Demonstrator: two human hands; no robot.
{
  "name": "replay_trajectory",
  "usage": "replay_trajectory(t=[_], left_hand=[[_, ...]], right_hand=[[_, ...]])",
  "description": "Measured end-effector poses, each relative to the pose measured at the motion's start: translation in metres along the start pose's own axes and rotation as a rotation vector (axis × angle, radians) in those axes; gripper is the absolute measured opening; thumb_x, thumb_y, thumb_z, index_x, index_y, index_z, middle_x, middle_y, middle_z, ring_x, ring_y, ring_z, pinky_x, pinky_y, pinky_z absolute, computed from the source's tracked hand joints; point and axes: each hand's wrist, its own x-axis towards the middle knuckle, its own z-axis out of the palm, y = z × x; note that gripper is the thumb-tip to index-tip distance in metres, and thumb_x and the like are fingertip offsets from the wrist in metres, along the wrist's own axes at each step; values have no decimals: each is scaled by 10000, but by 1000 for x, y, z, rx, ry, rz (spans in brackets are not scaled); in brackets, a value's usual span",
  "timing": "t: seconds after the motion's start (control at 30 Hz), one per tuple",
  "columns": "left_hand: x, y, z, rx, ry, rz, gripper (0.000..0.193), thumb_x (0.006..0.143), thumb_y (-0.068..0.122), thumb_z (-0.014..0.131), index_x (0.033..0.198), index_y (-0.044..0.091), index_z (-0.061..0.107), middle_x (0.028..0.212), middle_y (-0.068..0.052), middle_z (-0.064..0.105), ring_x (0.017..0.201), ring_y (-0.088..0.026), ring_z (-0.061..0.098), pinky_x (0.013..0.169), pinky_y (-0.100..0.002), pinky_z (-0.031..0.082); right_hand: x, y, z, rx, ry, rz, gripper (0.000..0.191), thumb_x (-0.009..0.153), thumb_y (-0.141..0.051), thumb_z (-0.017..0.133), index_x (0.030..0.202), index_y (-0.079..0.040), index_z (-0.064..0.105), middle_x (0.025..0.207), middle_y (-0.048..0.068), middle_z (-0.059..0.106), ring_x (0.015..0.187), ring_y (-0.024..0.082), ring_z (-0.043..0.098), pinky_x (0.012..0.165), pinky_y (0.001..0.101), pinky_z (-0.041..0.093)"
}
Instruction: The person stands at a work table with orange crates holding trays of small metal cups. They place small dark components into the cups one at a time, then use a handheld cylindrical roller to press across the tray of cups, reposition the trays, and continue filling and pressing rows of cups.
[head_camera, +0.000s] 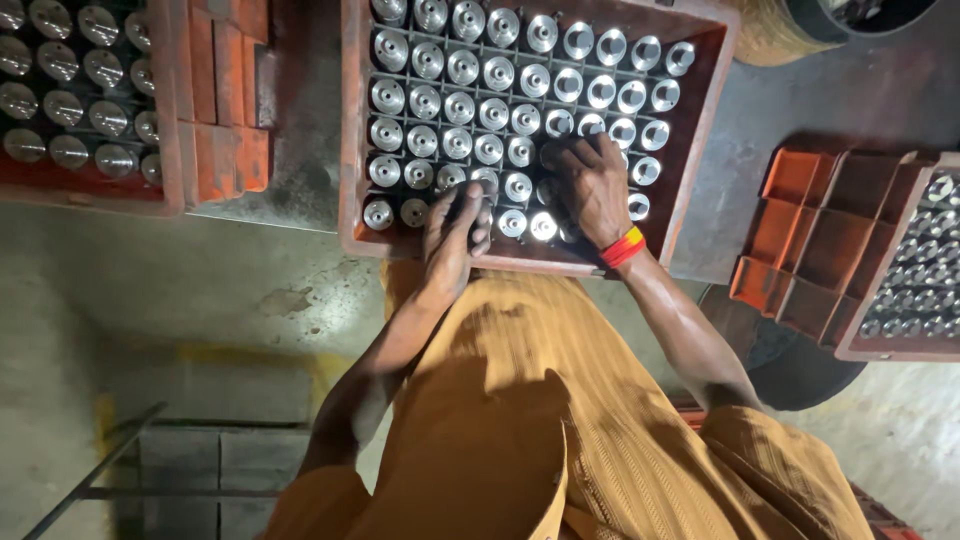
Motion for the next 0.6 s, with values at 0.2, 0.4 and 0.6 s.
replay_trajectory(t=[0.2, 0.4, 0.6], left_hand=[[-3, -5, 9, 312, -122, -79, 505, 1004, 329, 618, 1461, 132, 532, 741, 48, 495, 559, -16, 389, 459, -182, 298], [1, -29, 7, 235, -53, 52, 344, 1061, 338, 628, 1274, 68, 608, 888, 4, 506, 701, -62, 463, 534, -214, 380], [5, -17, -11, -167, 67, -99, 229, 1019, 311, 587, 1093, 94, 575, 851, -16, 596, 635, -95, 532, 517, -248, 395]], right_hand=[[-37, -17, 1, 545, 124, 171, 476, 951, -300, 775, 1329, -30, 672, 1152, 140, 725, 1010, 269, 690, 912, 392, 515], [-64, -30, 17, 946, 6, 592, 279, 955, -225, 771, 1159, -35, 778, 1040, 148, 786, 926, 214, 712, 867, 306, 570], [-56, -16, 0, 197, 119, 54, 274, 897, -41, 762, 1171, -43, 758, 1074, 111, 742, 933, 316, 628, 821, 411, 496]])
